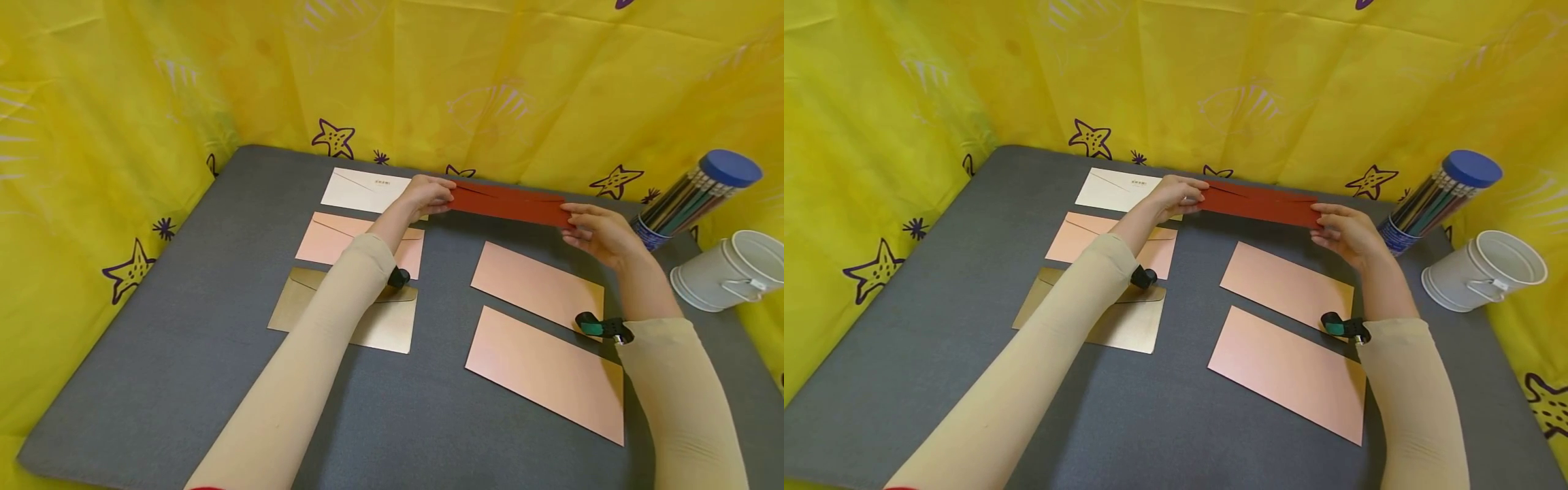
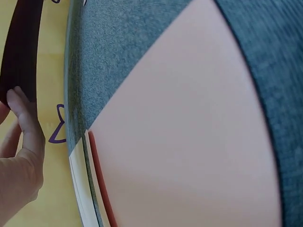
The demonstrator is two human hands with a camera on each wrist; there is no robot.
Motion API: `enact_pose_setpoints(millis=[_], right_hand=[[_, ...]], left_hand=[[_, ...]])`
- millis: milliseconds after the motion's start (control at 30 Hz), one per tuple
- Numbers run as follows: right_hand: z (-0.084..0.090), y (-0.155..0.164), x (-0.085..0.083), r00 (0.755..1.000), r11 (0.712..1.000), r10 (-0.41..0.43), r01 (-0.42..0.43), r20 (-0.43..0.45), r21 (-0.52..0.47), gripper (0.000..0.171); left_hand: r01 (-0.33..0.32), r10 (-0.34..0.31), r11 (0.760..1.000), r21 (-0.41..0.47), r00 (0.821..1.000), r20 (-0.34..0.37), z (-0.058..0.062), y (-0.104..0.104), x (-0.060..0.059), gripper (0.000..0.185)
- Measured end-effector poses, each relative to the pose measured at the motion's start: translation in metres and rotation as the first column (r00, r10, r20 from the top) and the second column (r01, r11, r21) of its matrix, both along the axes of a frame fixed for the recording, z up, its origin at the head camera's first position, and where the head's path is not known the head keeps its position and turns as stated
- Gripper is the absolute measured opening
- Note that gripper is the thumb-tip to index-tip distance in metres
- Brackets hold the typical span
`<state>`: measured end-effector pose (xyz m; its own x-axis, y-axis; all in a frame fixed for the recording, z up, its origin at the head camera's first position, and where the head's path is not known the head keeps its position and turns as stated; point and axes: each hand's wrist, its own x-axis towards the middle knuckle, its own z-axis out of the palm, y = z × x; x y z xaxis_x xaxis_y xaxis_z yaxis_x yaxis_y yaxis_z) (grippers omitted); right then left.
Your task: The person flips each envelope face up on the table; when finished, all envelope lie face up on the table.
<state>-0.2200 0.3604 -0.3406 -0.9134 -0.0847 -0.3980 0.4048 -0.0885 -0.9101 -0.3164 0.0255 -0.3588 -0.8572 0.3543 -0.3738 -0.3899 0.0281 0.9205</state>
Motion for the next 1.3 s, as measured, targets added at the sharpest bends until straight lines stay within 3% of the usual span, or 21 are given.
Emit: enact_pose_setpoints(millis=[100, 200, 333, 500, 733, 833, 967, 1100, 1200, 1300], right_hand=[[-0.002, -0.002, 0.000, 1.000, 1.000, 0.001, -0.001, -0.012, 0.010, 0.027], [-0.003, -0.005, -0.001, 1.000, 1.000, -0.001, 0.001, -0.025, 0.019, 0.048], [-0.004, -0.010, -0.002, 0.999, 0.999, -0.023, 0.024, -0.034, 0.047, 0.069], [-0.004, -0.017, -0.004, 0.998, 0.990, -0.054, 0.057, -0.032, 0.130, 0.059], [-0.003, -0.022, -0.009, 0.999, 0.972, -0.041, 0.040, 0.002, 0.233, 0.067], [-0.003, -0.021, -0.010, 0.999, 0.971, -0.026, 0.021, 0.019, 0.237, 0.066], [-0.005, -0.021, -0.011, 0.999, 0.976, -0.002, -0.005, 0.033, 0.217, 0.062], [-0.007, -0.020, -0.011, 0.999, 0.989, -0.009, 0.004, 0.032, 0.150, 0.027], [-0.007, -0.020, -0.010, 0.999, 0.994, -0.020, 0.017, 0.033, 0.109, 0.024], [-0.007, -0.020, -0.010, 0.999, 0.994, -0.017, 0.013, 0.037, 0.105, 0.027]], left_hand=[[0.014, -0.014, 1.000, -0.023, 1.000, -0.004, -0.001, -0.002, 0.000, 0.048], [0.023, -0.024, 0.998, -0.050, 1.000, -0.020, -0.002, -0.003, 0.000, 0.056], [-0.020, 0.018, 0.998, -0.064, 0.999, -0.036, -0.005, -0.003, -0.001, 0.062], [-0.091, 0.085, 0.991, -0.102, 0.994, -0.061, -0.008, -0.001, -0.002, 0.051], [-0.119, 0.108, 0.978, -0.169, 0.991, -0.074, -0.010, 0.000, -0.002, 0.045], [-0.135, 0.097, 0.948, -0.290, 0.985, -0.142, -0.009, 0.002, -0.001, 0.042], [-0.196, 0.067, 0.860, -0.472, 0.959, -0.277, -0.011, 0.005, 0.000, 0.036], [-0.236, 0.038, 0.797, -0.556, 0.938, -0.344, -0.014, 0.008, 0.000, 0.032], [-0.242, 0.028, 0.779, -0.579, 0.935, -0.352, -0.015, 0.010, 0.000, 0.032], [-0.236, 0.023, 0.780, -0.580, 0.936, -0.350, -0.016, 0.011, 0.001, 0.034]])
